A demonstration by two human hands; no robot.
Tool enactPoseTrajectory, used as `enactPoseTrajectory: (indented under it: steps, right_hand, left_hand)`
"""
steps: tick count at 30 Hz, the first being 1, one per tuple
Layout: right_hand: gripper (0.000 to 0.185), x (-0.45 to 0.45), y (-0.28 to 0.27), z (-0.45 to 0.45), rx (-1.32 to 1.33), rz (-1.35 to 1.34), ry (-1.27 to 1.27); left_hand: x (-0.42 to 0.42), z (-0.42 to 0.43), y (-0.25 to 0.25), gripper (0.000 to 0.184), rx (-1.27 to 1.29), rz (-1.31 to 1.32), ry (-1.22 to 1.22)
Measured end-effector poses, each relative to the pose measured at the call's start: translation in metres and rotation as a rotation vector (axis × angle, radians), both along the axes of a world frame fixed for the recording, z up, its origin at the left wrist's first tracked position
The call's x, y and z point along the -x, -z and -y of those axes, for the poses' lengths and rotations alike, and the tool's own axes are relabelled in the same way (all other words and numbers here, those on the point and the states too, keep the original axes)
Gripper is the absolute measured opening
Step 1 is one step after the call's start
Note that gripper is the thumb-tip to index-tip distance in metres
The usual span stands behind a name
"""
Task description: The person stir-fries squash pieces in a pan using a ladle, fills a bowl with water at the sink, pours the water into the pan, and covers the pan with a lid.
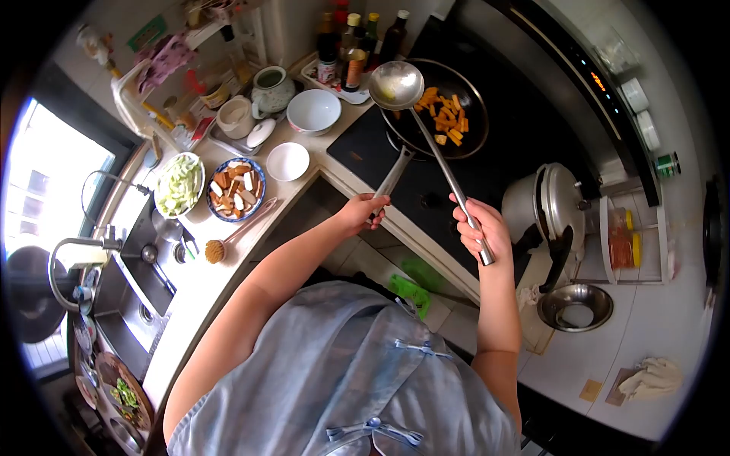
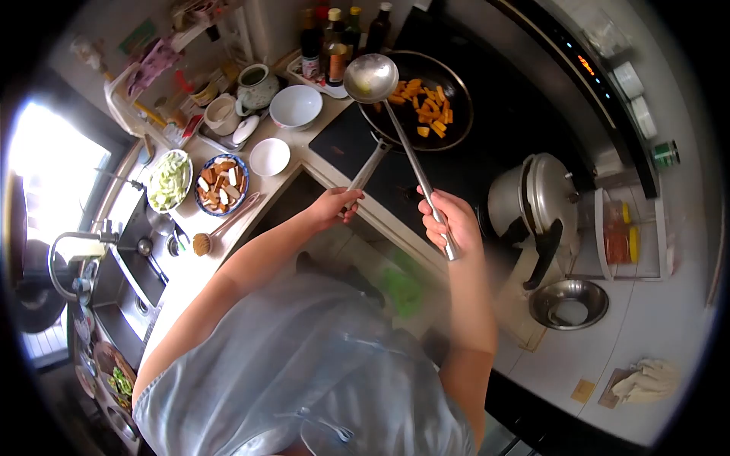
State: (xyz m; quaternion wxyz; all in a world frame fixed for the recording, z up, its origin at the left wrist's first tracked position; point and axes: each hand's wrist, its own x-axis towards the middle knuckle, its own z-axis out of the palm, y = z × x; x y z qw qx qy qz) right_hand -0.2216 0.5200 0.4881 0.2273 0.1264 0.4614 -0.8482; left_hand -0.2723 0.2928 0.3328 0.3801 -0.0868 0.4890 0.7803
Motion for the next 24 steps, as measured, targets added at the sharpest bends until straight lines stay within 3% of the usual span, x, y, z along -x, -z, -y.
enactPoseTrajectory:
  steps: [9,11,12,13,17,19,22,24]
  right_hand:
    - [0.030,0.002,0.000,0.090,-0.134,0.060,-0.380]
    - [0.018,0.003,0.012,0.115,-0.195,0.036,-0.499]
    - [0.014,0.003,0.019,0.128,-0.243,0.013,-0.558]
    - [0.012,0.003,0.026,0.139,-0.290,-0.009,-0.614]
    - [0.019,-0.002,0.053,0.173,-0.655,-0.327,-0.887]
    - [0.024,-0.009,0.024,0.187,-0.946,-0.406,-1.025]
    - [0.035,-0.021,0.065,0.177,-0.952,-1.204,-0.650]
    - [0.038,-0.029,0.053,0.173,-1.004,-1.095,-0.722]
  left_hand:
    - [0.002,0.002,0.020,0.028,-0.053,-0.012,0.015]
    - [0.000,-0.003,0.025,0.037,-0.016,-0.035,-0.122]
    - [-0.003,0.000,0.004,0.043,0.126,0.048,-0.165]
    - [0.002,0.004,0.010,0.040,0.145,0.064,-0.073]
    - [0.003,0.000,0.013,0.021,0.127,-0.035,0.000]
    - [-0.002,0.004,-0.003,0.020,0.105,-0.039,0.004]
    - [0.000,0.005,0.005,0.021,0.018,-0.052,0.011]
    - [0.000,0.004,0.007,0.022,0.002,-0.046,-0.001]
